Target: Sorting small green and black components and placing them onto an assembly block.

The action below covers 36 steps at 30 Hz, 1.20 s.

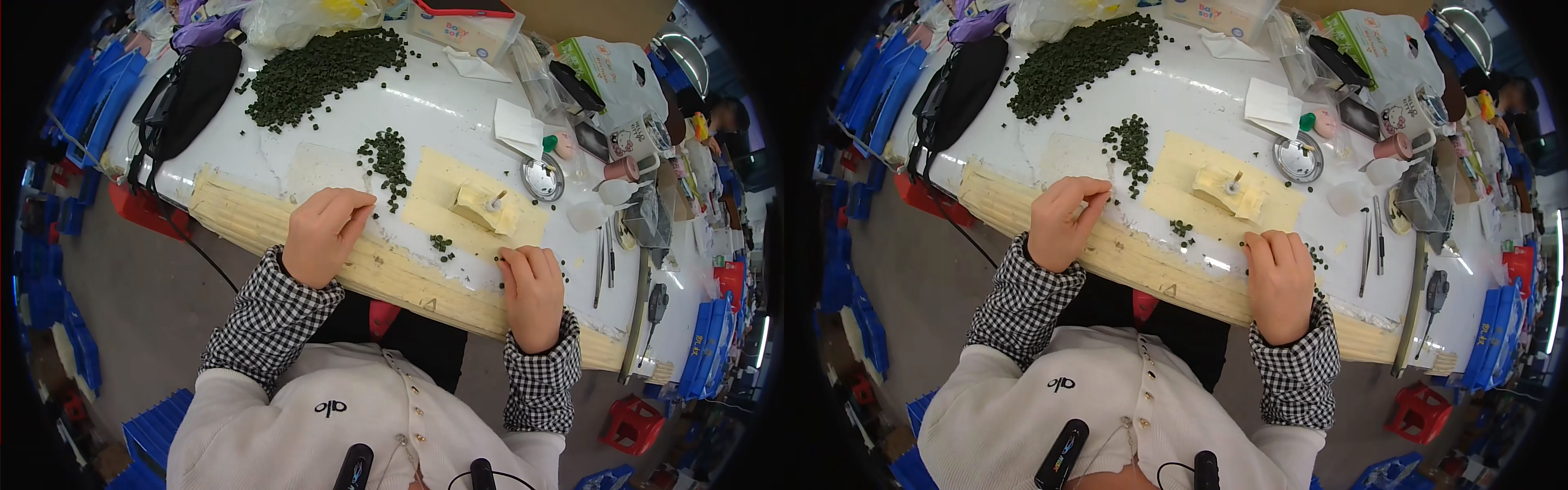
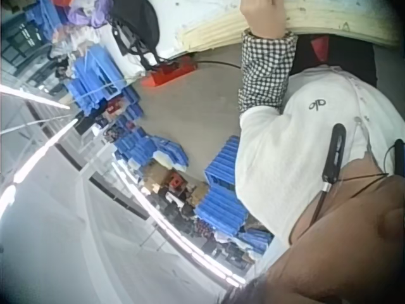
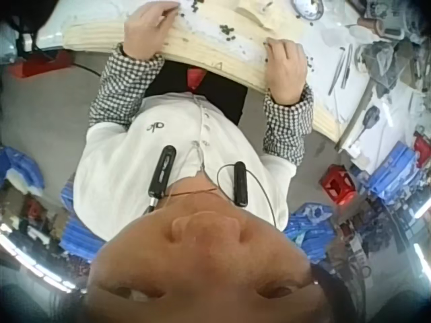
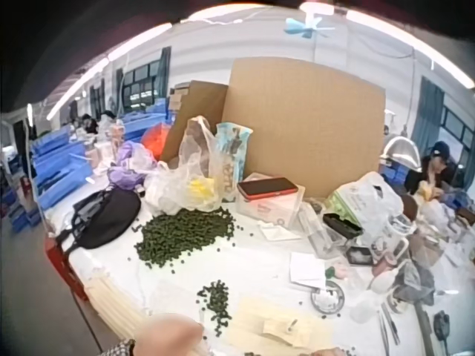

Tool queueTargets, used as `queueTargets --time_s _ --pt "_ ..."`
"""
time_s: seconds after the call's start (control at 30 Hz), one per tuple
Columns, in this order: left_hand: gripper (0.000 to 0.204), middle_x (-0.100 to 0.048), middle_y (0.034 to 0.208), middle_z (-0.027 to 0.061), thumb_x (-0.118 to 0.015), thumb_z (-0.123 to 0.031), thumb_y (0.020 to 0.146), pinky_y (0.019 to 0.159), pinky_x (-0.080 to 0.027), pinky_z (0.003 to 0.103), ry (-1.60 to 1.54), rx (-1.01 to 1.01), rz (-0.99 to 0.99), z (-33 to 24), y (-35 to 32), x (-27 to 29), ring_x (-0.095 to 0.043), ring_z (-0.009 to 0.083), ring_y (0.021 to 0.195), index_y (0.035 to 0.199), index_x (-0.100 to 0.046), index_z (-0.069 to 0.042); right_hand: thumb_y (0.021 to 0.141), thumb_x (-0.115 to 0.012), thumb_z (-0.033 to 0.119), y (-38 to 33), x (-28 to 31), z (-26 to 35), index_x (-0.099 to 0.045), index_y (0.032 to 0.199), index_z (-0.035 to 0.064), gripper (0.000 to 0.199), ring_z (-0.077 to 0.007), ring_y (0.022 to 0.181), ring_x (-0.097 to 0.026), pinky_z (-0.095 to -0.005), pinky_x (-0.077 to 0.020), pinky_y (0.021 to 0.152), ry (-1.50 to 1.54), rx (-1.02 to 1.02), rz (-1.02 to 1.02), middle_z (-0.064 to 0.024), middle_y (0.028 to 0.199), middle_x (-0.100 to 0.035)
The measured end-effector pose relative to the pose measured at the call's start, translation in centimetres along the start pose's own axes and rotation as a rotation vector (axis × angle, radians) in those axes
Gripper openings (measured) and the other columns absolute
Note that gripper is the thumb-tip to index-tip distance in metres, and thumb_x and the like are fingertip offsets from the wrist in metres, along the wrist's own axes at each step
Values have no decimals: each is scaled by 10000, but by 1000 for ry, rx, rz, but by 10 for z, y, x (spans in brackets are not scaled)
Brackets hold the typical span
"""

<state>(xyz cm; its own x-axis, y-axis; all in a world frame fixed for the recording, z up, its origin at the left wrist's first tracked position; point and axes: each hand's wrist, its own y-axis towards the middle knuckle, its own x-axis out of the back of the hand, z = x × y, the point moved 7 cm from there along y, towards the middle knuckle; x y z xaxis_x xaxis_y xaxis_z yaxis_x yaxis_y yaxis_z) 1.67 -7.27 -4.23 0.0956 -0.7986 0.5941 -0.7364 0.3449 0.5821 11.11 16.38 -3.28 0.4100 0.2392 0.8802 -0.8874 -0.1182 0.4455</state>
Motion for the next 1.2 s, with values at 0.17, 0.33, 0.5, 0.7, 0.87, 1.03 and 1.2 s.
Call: queueTargets --time_s 0.17,0.33,0.5,0.7,0.87,1.03,1.2 --pt "76 -674 899 106 -638 27 879 705 -527 271 -302 185 23 8 -2 4 -651 158 824 954 -647 24 686 -660 -19 -3 1 4 -627 867 -11 184 -258 774 -548 -349 -470 693 -43 68 -12 -96 825 -574" --pt "71 -683 909 102 -611 9 917 746 -555 260 -914 510 101 10 -13 -20 -662 141 828 965 -652 41 728 -678 -35 2 6 2 -617 867 -8 154 -271 753 -560 -350 -478 664 47 53 31 -107 806 -580" --pt "203 -684 940 114 -614 3 915 795 -564 260 -1100 469 292 -23 8 -28 -671 147 850 1106 -658 54 736 -693 -60 28 44 25 -622 884 10 179 -262 667 -589 -341 -482 576 346 91 33 -95 759 -593" --pt "223 -690 988 135 -604 8 920 808 -558 253 -1315 398 437 -46 43 -49 -677 152 871 1137 -634 52 763 -730 -45 66 63 37 -688 977 2 223 -203 679 -647 -281 -507 585 533 201 -3 -106 823 -656" --pt "200 -693 992 159 -605 9 919 821 -562 269 -1467 437 493 -29 38 -74 -685 185 905 1112 -610 60 841 -667 -59 63 26 15 -678 1089 -17 252 -166 854 -696 -245 -567 749 969 -19 90 -130 945 -695" --pt "190 -685 1039 195 -573 3 943 844 -562 292 -1466 487 477 -25 30 -80 -680 220 977 1121 -597 64 856 -643 -64 57 10 6 -672 1100 -24 250 -175 885 -696 -256 -564 784 1119 -141 134 -137 975 -693" --pt "150 -693 999 185 -578 44 918 810 -579 296 -1458 517 434 -26 31 -79 -694 210 913 1063 -614 49 856 -657 -59 56 7 1 -667 1101 -26 248 -178 919 -688 -265 -548 828 1076 -107 165 -133 988 -694"
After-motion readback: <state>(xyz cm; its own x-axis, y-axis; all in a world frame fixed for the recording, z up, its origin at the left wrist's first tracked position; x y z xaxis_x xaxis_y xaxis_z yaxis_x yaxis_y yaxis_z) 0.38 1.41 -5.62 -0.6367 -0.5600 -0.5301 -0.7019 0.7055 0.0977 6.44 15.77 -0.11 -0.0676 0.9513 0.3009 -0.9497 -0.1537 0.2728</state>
